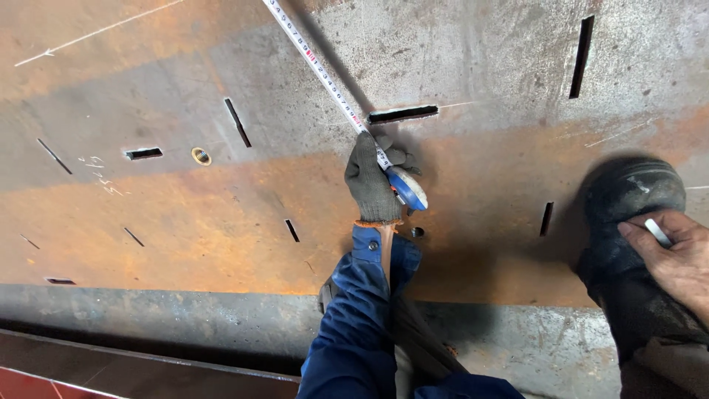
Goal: The person measures a red metal structure and a large metal sheet using a tape measure and a white marker. They mark specific measurements on the metal sheet with the marker.
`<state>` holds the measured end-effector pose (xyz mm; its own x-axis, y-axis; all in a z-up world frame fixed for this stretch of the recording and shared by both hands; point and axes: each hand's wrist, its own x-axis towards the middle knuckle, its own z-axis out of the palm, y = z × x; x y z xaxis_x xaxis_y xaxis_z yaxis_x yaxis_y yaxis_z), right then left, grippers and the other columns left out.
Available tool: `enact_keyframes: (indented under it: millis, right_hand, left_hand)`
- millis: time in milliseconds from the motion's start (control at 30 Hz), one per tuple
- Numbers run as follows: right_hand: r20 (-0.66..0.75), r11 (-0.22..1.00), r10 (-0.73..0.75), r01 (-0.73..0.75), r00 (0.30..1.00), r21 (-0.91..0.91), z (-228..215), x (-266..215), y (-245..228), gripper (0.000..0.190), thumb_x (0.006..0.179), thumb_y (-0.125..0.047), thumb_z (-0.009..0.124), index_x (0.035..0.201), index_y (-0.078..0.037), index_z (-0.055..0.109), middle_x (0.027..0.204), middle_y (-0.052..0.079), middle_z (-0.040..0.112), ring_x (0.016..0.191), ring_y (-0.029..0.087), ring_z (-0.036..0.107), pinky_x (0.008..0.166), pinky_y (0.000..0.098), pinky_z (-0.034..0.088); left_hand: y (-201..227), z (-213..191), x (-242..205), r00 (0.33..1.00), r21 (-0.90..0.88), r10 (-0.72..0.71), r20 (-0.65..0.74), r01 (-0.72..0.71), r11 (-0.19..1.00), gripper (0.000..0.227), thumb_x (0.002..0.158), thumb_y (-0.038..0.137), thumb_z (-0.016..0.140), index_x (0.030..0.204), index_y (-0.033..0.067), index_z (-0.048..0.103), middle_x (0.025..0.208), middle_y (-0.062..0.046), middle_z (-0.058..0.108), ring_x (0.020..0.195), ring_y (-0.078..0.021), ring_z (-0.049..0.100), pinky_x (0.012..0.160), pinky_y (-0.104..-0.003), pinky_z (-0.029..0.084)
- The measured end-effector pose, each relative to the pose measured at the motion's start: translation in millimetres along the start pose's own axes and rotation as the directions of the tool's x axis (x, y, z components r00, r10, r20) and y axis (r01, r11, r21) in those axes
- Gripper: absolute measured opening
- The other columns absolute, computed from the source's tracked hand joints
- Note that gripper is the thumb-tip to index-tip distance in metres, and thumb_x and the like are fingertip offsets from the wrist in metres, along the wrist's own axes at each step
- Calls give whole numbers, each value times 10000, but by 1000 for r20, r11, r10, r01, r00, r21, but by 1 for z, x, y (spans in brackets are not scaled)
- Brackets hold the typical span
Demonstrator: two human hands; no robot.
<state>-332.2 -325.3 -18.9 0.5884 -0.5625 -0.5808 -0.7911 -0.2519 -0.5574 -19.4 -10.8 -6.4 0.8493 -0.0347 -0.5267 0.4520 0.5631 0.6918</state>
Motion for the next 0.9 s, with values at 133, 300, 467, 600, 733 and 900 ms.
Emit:
enact_keyframes:
  millis: [133,300,467,600,733,900]
  right_hand:
    - [9,1000,4,-4,1000,10,0,2,3,201,1038,-168,734,1020,32,720,830,158,742,759,196,680,737,341,565]
    - [1,999,32,-32,999,-44,1,4,9,226,1047,-192,748,1023,33,732,797,178,741,668,201,677,678,357,561]
    - [-47,973,-155,144,987,-180,-13,-4,-17,231,961,-227,757,1087,-33,747,870,132,768,726,152,697,727,331,561]
    - [-7,969,56,-56,998,-240,-23,-13,-68,318,930,-265,773,1161,-47,766,893,176,747,739,241,706,699,380,571]
    - [22,927,-36,41,999,-372,-15,0,-29,356,922,-302,759,1178,-54,758,909,171,776,718,250,687,658,371,587]
    - [5,966,21,-19,1000,-259,-3,0,-14,282,1037,-302,712,1049,-21,736,777,188,766,601,222,724,576,346,590]
  left_hand:
    - [0,2,0,999,0,-14,-38,14,1000,311,1044,298,617,1005,-6,676,682,-131,676,552,-267,676,464,-413,560]
    - [2,-3,1,1000,16,5,-15,-5,1000,318,1048,303,608,1029,-7,675,706,-131,682,574,-261,679,484,-409,564]
    - [2,0,3,916,-510,-307,258,399,762,243,1061,220,515,1085,9,632,778,-109,684,638,-226,670,545,-385,560]
    - [-1,3,0,997,110,31,66,-38,993,314,1062,283,508,1083,3,650,731,-121,678,581,-223,664,505,-384,569]
    - [1,-8,2,982,-269,-95,166,138,953,193,1051,217,528,1070,50,623,853,-56,665,652,-192,654,514,-349,536]
    - [2,-5,-2,999,-151,19,50,-11,988,235,1076,198,563,1140,-10,650,875,-78,676,661,-167,637,533,-326,524]
